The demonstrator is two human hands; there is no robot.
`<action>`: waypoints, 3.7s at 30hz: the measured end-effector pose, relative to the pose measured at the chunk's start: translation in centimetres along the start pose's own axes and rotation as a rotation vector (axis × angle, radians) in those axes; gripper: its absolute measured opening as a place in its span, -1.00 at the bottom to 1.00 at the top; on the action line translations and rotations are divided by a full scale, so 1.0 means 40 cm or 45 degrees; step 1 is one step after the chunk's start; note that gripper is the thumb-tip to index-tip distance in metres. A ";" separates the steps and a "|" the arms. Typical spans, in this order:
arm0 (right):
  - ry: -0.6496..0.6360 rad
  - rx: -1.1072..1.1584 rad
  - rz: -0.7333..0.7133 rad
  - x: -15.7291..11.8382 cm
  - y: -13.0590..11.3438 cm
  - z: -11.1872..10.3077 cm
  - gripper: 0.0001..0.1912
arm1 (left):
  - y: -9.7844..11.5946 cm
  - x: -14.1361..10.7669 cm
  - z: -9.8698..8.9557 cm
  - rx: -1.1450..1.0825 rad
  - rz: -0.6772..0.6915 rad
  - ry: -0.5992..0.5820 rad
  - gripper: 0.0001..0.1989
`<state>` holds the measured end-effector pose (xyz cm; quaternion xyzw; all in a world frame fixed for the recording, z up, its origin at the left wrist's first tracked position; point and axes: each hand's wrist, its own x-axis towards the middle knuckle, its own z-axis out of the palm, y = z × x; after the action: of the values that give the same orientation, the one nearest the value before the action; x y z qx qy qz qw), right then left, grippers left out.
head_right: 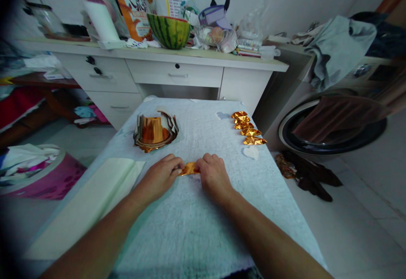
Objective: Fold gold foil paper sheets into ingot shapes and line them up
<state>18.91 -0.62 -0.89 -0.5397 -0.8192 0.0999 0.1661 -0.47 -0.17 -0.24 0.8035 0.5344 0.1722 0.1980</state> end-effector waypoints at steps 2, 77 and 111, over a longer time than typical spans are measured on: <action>-0.008 0.009 0.007 0.001 -0.007 -0.004 -0.79 | -0.006 0.002 -0.005 -0.041 0.021 -0.017 -0.81; -0.100 -0.109 0.289 -0.010 0.029 -0.031 -0.85 | 0.012 0.013 0.002 -0.010 -0.102 -0.025 -0.90; -0.084 0.406 0.047 0.002 0.006 -0.048 -0.89 | 0.049 0.009 -0.021 -0.379 0.028 -0.070 -0.84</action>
<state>19.83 -0.48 0.81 -0.5179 -0.7879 0.2494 0.2208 0.80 -0.39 1.48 0.7754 0.4886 0.2298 0.3275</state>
